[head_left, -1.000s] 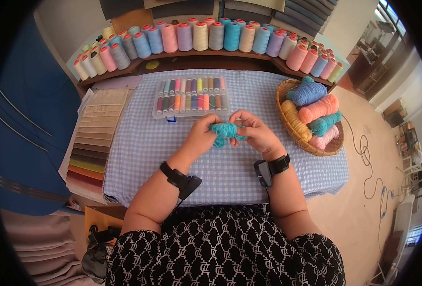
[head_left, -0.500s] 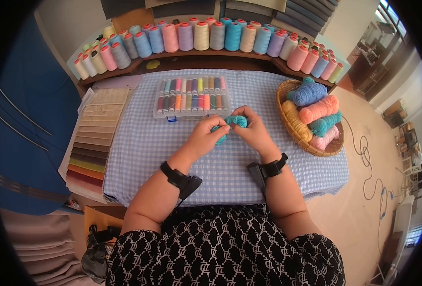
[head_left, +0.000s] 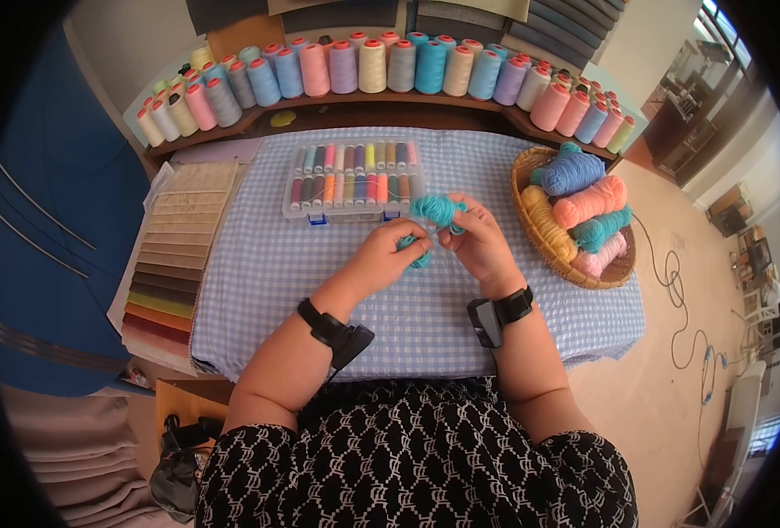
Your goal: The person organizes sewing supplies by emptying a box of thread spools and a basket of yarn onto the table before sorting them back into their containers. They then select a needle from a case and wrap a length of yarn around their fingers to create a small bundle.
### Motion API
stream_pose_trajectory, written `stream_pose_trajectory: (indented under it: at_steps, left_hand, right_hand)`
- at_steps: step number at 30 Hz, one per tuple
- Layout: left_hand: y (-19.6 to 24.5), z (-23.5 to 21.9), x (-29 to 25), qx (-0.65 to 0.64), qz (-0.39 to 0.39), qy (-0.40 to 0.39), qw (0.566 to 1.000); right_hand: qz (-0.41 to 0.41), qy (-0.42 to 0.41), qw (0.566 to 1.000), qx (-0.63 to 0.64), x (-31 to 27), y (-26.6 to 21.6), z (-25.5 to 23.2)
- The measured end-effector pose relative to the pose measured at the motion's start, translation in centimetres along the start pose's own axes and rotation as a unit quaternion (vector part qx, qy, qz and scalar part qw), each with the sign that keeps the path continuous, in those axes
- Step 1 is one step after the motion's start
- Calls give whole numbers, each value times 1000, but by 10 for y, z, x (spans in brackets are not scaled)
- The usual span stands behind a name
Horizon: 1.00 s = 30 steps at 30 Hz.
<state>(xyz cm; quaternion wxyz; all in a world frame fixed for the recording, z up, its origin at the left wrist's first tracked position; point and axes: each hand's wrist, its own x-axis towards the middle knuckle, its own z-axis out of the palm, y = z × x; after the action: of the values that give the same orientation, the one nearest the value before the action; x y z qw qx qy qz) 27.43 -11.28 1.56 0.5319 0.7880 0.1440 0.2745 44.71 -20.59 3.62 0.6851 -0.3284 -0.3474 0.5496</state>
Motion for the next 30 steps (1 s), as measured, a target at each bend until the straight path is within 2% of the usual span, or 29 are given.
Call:
stream_pose_trajectory:
  at_steps: [3,6,9,12,15,18,21,24,27,30]
  left_hand:
    - [10,3,-2,-68,-26,19,997]
    - [8,0,-1,-79,-44,-3,996]
    - [-2,1,0,38,23,47,998]
    - [-10,2,2,64,102,82,989]
    - [-9,-3,3,66,95,36,993]
    - [-5,-5,3,41,69,34,996]
    - [6,-8,-2,-99,-86,12,991]
    - [1,-9,-1,-155,-53,12,986]
    - [3,-5,1,-77,51,84,992]
    - [2,-2,2,-99,62,57,992]
  right_hand:
    - [22,-24,999,-17,-1,1,-5]
    - [40,-51,998,-26,-2,0,-5]
    - [35,-47,998,-21,-1,-1,-4]
    - [7,-23,999,32,1,2,-8]
    - [-18,3,1000,26,0,-6,0]
    - [-35,3,993,116,1,-6,-7]
    - [-47,-25,989,141,4,-1,-16]
    - [-38,-50,990,126,5,-1,-17]
    - [-19,-58,993,97,4,-3,-10]
    - [-4,-47,995,84,2,-4,-5]
